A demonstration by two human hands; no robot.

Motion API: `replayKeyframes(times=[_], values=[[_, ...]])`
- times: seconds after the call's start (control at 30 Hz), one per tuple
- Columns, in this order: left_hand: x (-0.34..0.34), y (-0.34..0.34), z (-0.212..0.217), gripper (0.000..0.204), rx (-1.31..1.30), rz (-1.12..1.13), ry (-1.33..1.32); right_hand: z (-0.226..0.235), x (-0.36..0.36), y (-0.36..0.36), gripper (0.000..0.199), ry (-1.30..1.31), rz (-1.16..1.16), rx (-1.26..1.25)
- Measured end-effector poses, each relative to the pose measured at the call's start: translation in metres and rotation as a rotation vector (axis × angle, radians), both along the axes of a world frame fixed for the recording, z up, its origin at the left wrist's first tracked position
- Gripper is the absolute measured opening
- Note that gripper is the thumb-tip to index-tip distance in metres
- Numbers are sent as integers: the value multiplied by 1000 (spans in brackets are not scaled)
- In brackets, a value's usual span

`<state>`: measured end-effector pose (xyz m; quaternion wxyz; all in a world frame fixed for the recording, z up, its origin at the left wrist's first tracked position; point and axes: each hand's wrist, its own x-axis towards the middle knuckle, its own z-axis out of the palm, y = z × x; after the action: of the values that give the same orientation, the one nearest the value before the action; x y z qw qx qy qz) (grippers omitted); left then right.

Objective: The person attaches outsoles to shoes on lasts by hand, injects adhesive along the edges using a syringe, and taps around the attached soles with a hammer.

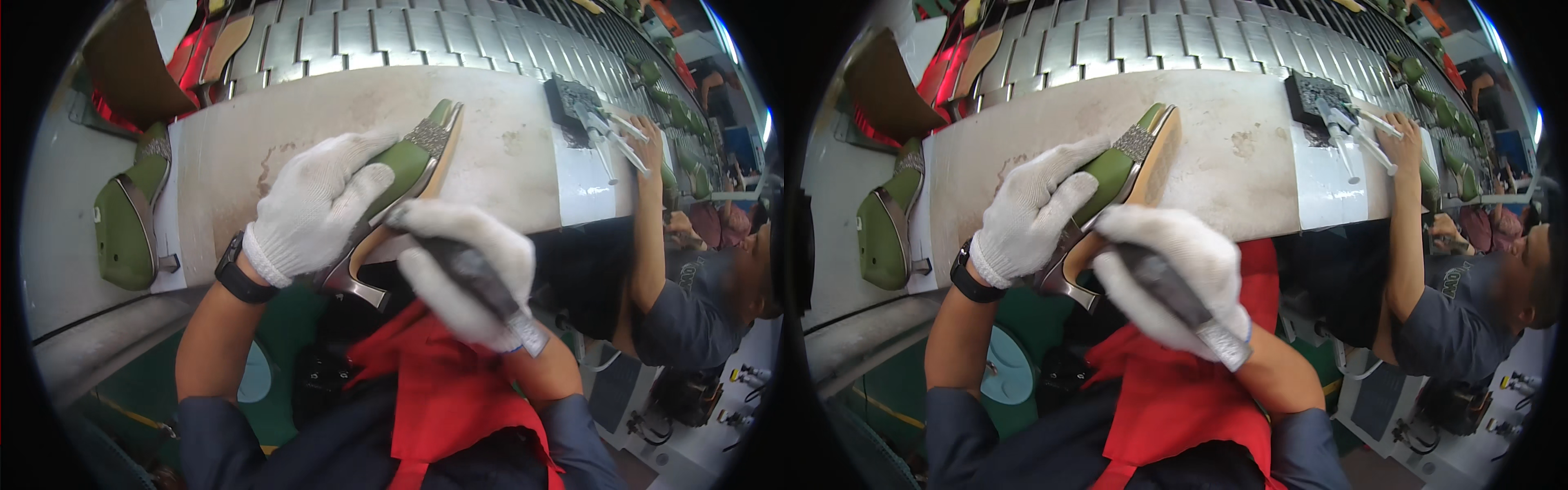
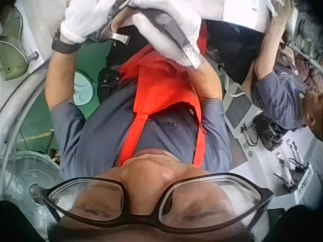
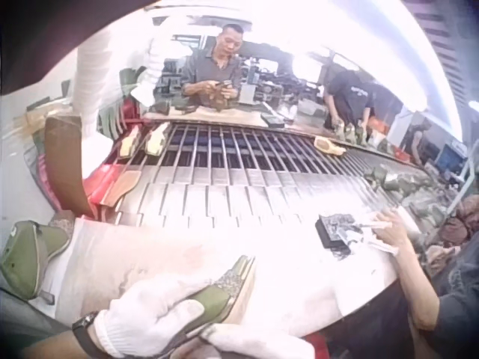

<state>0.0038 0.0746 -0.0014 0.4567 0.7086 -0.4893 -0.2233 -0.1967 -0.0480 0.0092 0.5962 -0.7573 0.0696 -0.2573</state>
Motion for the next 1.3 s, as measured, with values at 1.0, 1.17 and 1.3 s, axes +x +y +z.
replayKeyframes(times=[1.0, 1.17, 1.3], values=[[-27, -21, 93, 77, -414, 1, -234, -11, 33, -108, 22, 182, -107, 409], [-39, -26, 91, 78, -441, 7, -237, 83, -24, -53, 41, -272, -39, 182], [-55, -34, 88, 84, -467, 97, -300, 130, -36, -53, 46, -59, 135, -309]])
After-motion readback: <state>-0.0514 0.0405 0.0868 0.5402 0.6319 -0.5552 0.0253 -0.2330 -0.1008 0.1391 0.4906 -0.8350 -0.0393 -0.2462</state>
